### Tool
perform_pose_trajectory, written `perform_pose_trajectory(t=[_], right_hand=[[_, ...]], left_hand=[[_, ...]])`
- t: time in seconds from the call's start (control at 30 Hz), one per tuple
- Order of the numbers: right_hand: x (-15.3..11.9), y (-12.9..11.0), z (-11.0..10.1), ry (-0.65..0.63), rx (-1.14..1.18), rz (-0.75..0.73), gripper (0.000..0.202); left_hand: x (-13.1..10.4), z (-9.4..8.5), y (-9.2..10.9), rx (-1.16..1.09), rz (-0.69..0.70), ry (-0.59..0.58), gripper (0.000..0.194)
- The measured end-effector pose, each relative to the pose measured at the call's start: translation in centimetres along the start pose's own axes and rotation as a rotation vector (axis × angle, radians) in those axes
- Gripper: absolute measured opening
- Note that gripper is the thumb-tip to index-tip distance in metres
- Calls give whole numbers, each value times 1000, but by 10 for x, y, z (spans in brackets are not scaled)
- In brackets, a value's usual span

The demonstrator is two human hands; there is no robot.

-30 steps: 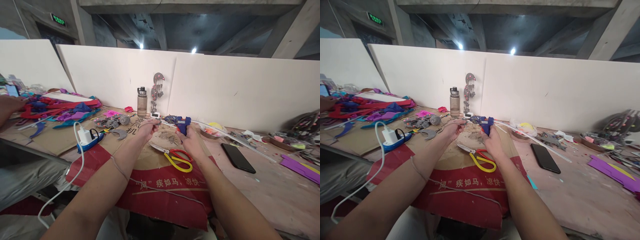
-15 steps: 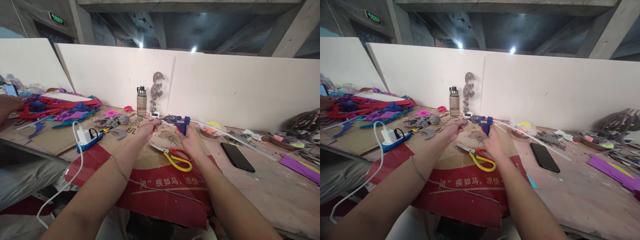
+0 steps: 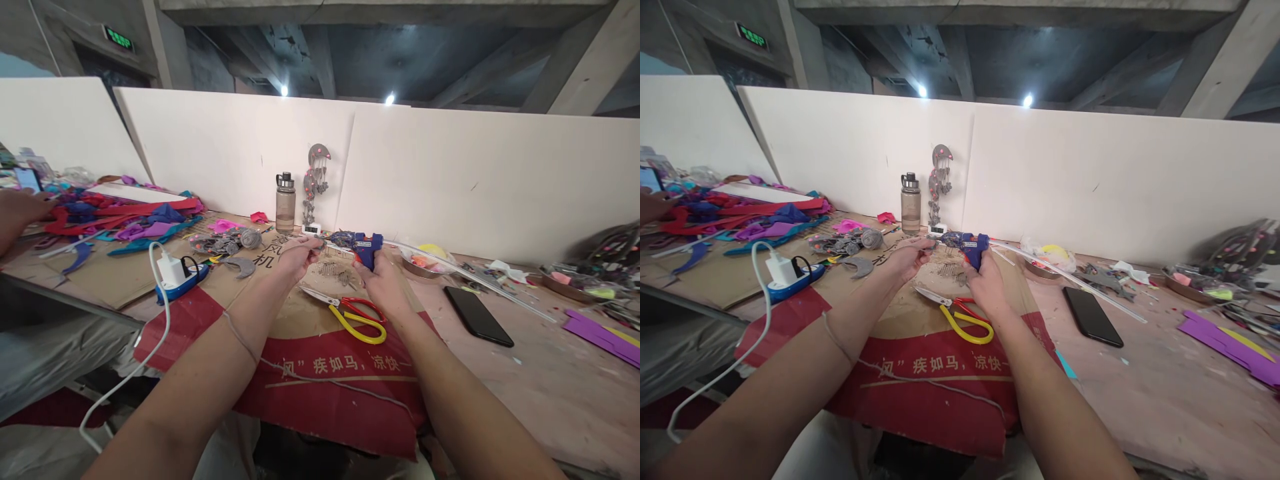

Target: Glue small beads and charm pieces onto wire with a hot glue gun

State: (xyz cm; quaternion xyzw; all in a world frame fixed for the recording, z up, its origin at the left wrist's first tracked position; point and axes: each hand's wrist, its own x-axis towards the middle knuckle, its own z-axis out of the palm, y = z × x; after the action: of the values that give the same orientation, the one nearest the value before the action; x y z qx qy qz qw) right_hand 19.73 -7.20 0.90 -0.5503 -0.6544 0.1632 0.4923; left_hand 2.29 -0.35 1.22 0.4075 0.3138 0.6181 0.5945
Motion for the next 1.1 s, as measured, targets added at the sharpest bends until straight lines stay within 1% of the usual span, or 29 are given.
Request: perform_pose_trajectory(t=[0.13,0.27,0.4,0.53,0.73,0.87,0.97,1.1], right_hand=[[1,3,1,-12,46,3,27],[0,0,2,-7,61,2,27],[-1,-4,1,-14,11,4,27],[0,-2,0,-9,-32,13,26],[0,0,2,-13,60,-23,32],[-3,-9,-2,0,-25,-6,26],[-4,-12,-4,6,-74,21,23],[-2,-7,-2,-3,-11,12,28]], left_hand=[[1,-1,0,-25,-21,9,10],[1,0,0,-29,-22,14,8],[-1,1,0,-9,-8,5,10],[2,-2,-1,3,4,-5,12],[3,-3,-2,-12,3,12,14],[2,-2,-2,-9,4,-10,16],[2,-1,-2,-8,4,-5,16],[3,-1,-1,-32,-17,11,14]])
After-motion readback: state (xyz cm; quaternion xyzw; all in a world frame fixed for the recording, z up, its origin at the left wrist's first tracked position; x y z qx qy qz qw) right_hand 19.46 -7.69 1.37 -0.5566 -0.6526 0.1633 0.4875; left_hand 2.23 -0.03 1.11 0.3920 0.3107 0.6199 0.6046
